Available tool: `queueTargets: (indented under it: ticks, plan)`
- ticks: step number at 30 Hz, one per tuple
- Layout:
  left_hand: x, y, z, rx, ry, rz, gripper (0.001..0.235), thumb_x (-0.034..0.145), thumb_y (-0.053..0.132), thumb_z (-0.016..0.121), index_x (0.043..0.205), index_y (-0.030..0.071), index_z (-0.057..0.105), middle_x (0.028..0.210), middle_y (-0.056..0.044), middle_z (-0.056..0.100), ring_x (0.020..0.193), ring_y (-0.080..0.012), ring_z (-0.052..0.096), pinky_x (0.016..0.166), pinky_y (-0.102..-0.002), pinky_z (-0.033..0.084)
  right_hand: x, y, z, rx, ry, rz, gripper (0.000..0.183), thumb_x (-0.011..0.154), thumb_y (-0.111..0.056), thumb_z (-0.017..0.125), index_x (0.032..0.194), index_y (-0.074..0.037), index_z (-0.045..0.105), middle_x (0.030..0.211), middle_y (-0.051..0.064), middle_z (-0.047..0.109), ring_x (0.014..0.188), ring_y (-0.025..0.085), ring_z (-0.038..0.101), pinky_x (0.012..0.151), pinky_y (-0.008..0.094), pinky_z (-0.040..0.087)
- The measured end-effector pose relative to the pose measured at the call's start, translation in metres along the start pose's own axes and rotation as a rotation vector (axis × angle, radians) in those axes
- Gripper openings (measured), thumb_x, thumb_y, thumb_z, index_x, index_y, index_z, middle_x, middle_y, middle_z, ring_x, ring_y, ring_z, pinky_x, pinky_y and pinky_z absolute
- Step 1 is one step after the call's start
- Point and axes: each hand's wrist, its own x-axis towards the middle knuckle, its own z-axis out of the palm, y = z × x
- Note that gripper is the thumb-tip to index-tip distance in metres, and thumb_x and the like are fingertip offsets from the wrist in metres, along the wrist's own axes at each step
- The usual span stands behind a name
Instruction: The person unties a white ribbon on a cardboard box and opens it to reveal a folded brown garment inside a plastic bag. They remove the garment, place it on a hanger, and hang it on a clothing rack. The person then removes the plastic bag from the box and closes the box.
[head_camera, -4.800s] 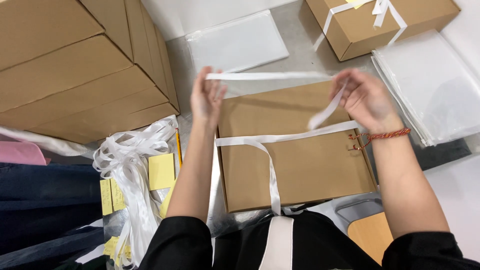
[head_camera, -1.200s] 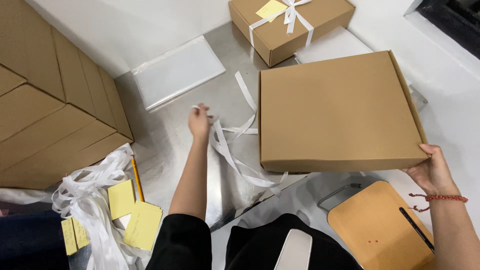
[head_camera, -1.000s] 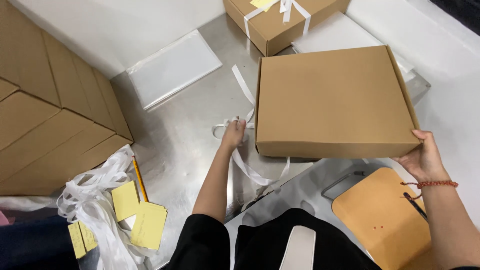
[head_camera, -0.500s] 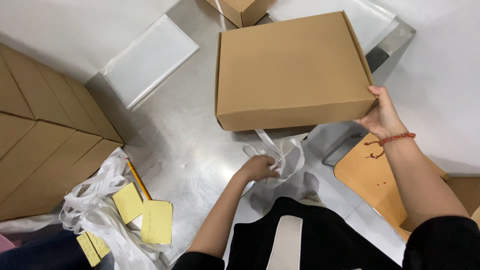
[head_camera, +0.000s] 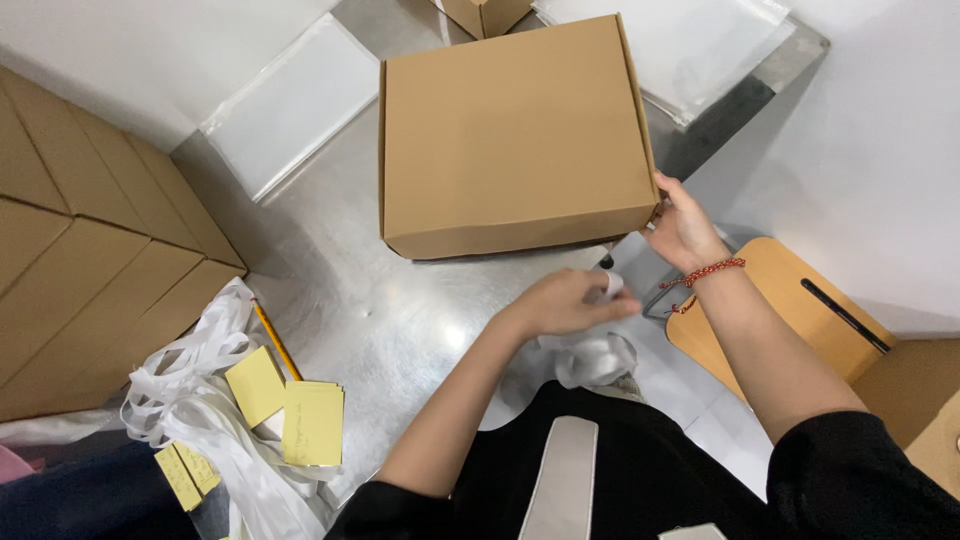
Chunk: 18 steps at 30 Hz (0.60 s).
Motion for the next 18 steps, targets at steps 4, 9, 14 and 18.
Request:
queueTargets:
  ticks: [4, 9, 14, 18]
  plan:
    - [0.006, 0.012, -0.014, -0.260, 0.157, 0.173, 0.049, 0.101, 0.058, 0.060, 0.121, 0.018, 0.078, 0.118, -0.019, 0.080, 0.122, -0.0440, 0.071, 0.104, -0.053, 0.055, -0.096, -0.060, 0.067, -0.214, 0.051, -0.033, 0.069, 0.109, -0.046, 0.059, 0.168, -0.020, 0.036, 0.176, 0.023, 0.007, 0.163, 0.044, -0.008, 0.121, 0.072, -0.014]
    - [0.058, 0.021, -0.017, -0.185, 0.324, 0.654, 0.034, 0.115, 0.041, 0.056, 0.121, 0.017, 0.080, 0.146, -0.007, 0.069, 0.139, -0.0372, 0.064, 0.121, -0.051, 0.047, -0.147, -0.092, 0.066, -0.372, 0.005, -0.342, 0.030, 0.120, -0.029, 0.051, 0.125, -0.005, 0.069, 0.113, 0.006, 0.068, 0.114, 0.014, 0.068, 0.111, 0.043, 0.055]
    - [0.086, 0.059, -0.013, 0.004, 0.300, 0.688, 0.049, 0.119, 0.051, 0.028, 0.148, 0.032, 0.063, 0.156, -0.004, 0.061, 0.147, -0.0189, 0.058, 0.131, -0.039, 0.037, -0.189, -0.113, 0.065, -0.261, -0.271, -0.456, 0.036, 0.116, -0.037, 0.046, 0.128, -0.010, 0.066, 0.132, 0.008, 0.070, 0.130, 0.021, 0.067, 0.120, 0.042, 0.058]
    - [0.103, 0.090, -0.009, -0.008, 0.265, 0.731, 0.063, 0.111, 0.050, 0.035, 0.080, 0.008, 0.071, 0.154, -0.002, 0.054, 0.144, -0.0255, 0.055, 0.124, -0.043, 0.040, -0.214, -0.143, 0.065, -0.263, -0.157, -0.362, 0.079, 0.101, -0.071, 0.032, 0.113, -0.008, 0.077, 0.108, 0.010, 0.078, 0.107, 0.017, 0.075, 0.097, 0.027, 0.055]
